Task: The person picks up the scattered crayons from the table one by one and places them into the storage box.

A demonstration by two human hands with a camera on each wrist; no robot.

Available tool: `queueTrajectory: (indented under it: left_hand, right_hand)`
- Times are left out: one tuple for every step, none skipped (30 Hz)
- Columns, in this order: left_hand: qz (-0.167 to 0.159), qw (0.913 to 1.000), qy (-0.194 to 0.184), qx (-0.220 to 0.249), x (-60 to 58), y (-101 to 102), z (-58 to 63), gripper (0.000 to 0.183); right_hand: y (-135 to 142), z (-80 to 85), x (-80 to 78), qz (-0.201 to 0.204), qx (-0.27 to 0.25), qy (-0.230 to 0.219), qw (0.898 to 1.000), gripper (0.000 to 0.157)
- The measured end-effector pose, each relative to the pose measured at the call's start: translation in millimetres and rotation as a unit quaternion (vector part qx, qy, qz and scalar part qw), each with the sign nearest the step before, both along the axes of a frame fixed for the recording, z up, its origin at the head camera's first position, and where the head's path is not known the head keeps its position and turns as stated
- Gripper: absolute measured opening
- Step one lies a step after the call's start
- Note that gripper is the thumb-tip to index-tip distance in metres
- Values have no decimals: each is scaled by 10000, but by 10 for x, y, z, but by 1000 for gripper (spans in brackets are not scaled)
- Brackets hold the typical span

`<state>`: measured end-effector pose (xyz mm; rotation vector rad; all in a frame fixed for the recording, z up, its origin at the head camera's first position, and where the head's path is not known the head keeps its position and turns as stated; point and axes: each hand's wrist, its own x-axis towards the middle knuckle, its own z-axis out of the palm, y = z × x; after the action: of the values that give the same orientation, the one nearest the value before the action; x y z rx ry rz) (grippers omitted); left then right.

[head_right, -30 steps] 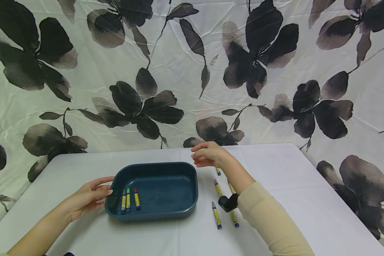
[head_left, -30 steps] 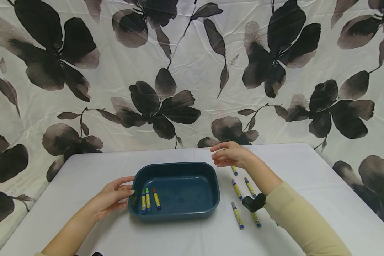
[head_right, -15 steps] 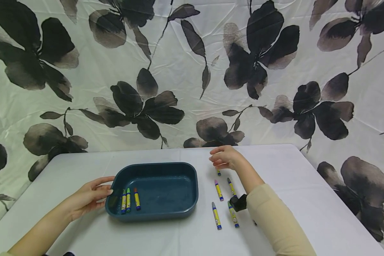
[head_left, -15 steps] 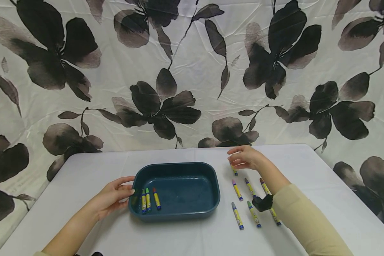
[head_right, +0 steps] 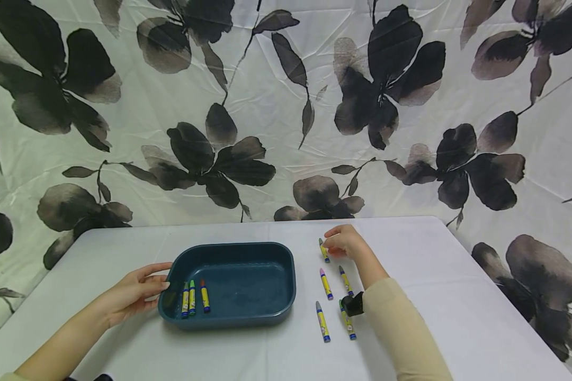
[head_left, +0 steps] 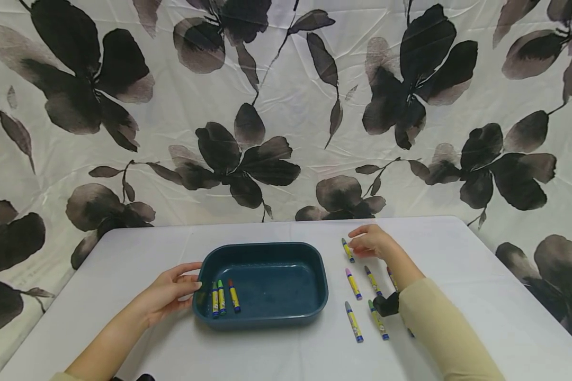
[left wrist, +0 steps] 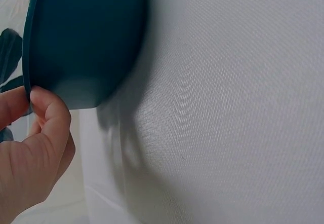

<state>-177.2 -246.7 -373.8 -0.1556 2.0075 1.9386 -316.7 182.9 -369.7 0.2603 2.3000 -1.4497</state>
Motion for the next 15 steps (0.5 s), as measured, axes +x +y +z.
queueTrajectory:
  left_hand:
    - [16,10000,-11,-4,-1,4,-2,64]
    - [17,10000,-14,-4,-2,7,-4,65]
    - [16,10000,-14,-7,-2,10,-7,64]
    - [9,10000,-14,-2,-3,12,-9,64]
    - [-5,10000,-12,-12,-3,13,-12,64]
    - [-10,10000,-17,-15,-2,13,-16,64]
    - [-16,10000,-22,-15,-1,12,-20,64]
    - [-18,10000,-26,-23,1,10,-24,64]
    - [-8,10000,-24,-41,2,9,-28,64]
    - [4,10000,-22,-59,3,7,-30,63]
    - [16,10000,-20,-86,3,6,-32,63]
    - [31,9999,-16,-105,2,6,-32,63]
    - [44,9999,-9,-126,0,7,-32,63]
    - [49,9999,-6,-153,-2,8,-31,63]
    - [50,9998,-9,-178,-5,10,-30,63]
  right_hand:
    - [3,-25,-6,-67,45,-7,10000,36]
    - [5,-48,-11,-97,94,-7,9999,36]
    - [3,-73,-16,-141,141,2,9998,36]
    - [-13,-88,-5,-206,254,18,9995,37]
    - [-22,-106,-3,-250,287,24,9993,37]
    - [-29,-126,-2,-246,319,54,9992,37]
    - [-41,-146,0,-251,343,86,9991,37]
    - [-53,-165,0,-212,374,123,9990,37]
    - [-66,-187,-2,-187,406,188,9988,36]
    - [-81,-207,-5,-175,458,246,9985,35]
    - [-97,-225,-12,-186,540,311,9979,33]
    - [-112,-247,-22,-171,637,389,9971,33]
    - [-131,-267,-29,-208,742,426,9961,31]
    - [-147,-285,-34,-242,850,459,9950,31]
    - [-164,-294,-30,-263,960,499,9938,30]
